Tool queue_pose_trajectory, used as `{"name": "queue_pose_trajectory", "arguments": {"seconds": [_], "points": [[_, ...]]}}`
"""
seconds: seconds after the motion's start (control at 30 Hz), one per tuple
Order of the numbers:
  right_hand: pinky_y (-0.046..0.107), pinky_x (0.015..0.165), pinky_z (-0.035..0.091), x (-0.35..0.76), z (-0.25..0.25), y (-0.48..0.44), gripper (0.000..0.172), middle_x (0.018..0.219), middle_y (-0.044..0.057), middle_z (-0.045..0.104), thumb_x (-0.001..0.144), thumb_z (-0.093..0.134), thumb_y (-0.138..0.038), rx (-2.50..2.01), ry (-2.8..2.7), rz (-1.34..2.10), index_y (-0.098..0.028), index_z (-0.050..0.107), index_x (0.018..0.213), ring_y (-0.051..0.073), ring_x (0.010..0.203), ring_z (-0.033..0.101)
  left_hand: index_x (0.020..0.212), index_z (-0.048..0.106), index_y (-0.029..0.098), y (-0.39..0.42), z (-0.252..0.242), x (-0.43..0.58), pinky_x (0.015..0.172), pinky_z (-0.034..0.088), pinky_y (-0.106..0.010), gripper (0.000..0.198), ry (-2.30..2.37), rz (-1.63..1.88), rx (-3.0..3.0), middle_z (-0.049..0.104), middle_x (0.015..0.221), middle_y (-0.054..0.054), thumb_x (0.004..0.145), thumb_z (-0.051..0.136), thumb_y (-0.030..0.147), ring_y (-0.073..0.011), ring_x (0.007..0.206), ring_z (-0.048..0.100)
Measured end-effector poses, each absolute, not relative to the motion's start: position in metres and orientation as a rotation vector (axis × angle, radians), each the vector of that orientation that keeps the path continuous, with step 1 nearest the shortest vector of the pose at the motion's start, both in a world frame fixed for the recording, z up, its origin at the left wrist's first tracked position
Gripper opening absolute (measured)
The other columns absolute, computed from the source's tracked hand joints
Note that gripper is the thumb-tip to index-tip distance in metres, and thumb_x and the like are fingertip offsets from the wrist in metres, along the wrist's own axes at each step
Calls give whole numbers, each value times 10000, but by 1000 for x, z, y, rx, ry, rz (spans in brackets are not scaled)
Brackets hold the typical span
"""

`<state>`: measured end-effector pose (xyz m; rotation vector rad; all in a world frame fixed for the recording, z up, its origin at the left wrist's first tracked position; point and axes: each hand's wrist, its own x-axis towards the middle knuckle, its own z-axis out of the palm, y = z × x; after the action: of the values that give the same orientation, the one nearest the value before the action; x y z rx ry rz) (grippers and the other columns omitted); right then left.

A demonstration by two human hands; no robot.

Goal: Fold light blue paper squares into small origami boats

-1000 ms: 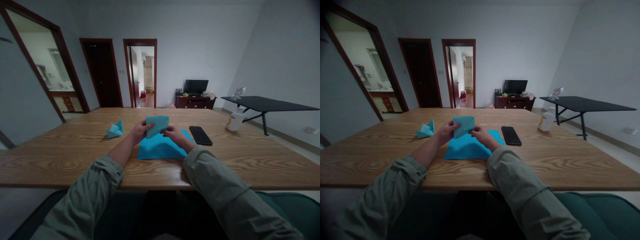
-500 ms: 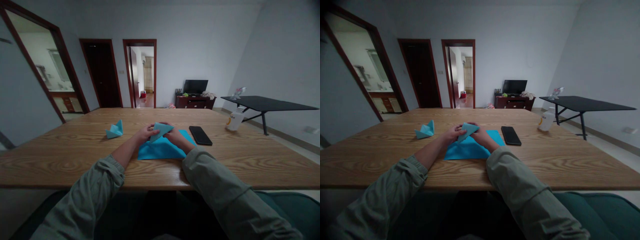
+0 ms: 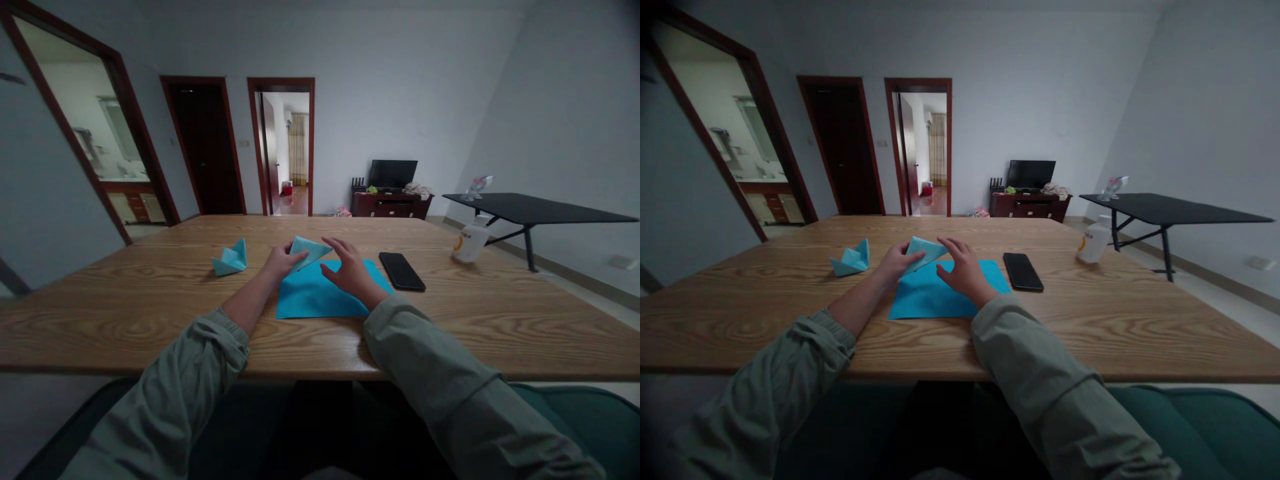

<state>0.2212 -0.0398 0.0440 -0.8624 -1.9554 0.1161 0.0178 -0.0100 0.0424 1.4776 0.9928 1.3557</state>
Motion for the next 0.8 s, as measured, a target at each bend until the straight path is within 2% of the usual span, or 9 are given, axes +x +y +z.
{"name": "queue_pose_trajectory", "arguments": {"seconds": [0.1,0.3,0.43,0.53,0.67,0.8], "points": [[521,1077,319,218,45,-43,545,1375,74,513,783,647,-209,-822,-2121,-73,-294,549,1313,292,1284,420,955,701,128,-10,42,18,658,481,-285,514,983,1326,1486,716,879,-64,579,809,461,-195,727,642],[484,1070,359,212,40,-42,564,1437,63,463,847,578,-209,-791,-2262,-111,-285,467,1394,271,1285,452,885,709,111,-12,46,22,567,443,-259,432,975,1249,1440,693,752,-53,602,775,431,-167,622,603],[438,1046,409,213,37,-41,563,1444,75,452,876,552,-240,-838,-2172,19,-273,423,1423,256,1264,486,985,682,150,-20,52,24,580,466,-254,437,743,1199,1319,687,816,-54,693,691,475,-163,669,611],[419,979,471,213,37,-40,537,1391,92,506,891,539,-268,-879,-2067,160,-266,424,1416,244,1167,568,1094,645,193,-29,55,26,650,494,-275,496,653,1178,1290,688,959,-71,757,611,556,-196,823,640],[368,829,549,210,39,-40,509,1273,89,599,905,512,-279,-882,-1976,388,-278,421,1406,208,975,660,1189,615,188,-37,57,28,692,482,-273,597,598,1122,1425,663,1101,-114,740,645,580,-239,973,637],[336,769,566,210,39,-40,483,1216,99,621,900,521,-299,-845,-1929,477,-266,451,1376,197,939,665,1236,594,199,-35,54,33,680,475,-266,636,711,1133,1729,670,1089,-94,699,719,518,-216,890,646]]}}
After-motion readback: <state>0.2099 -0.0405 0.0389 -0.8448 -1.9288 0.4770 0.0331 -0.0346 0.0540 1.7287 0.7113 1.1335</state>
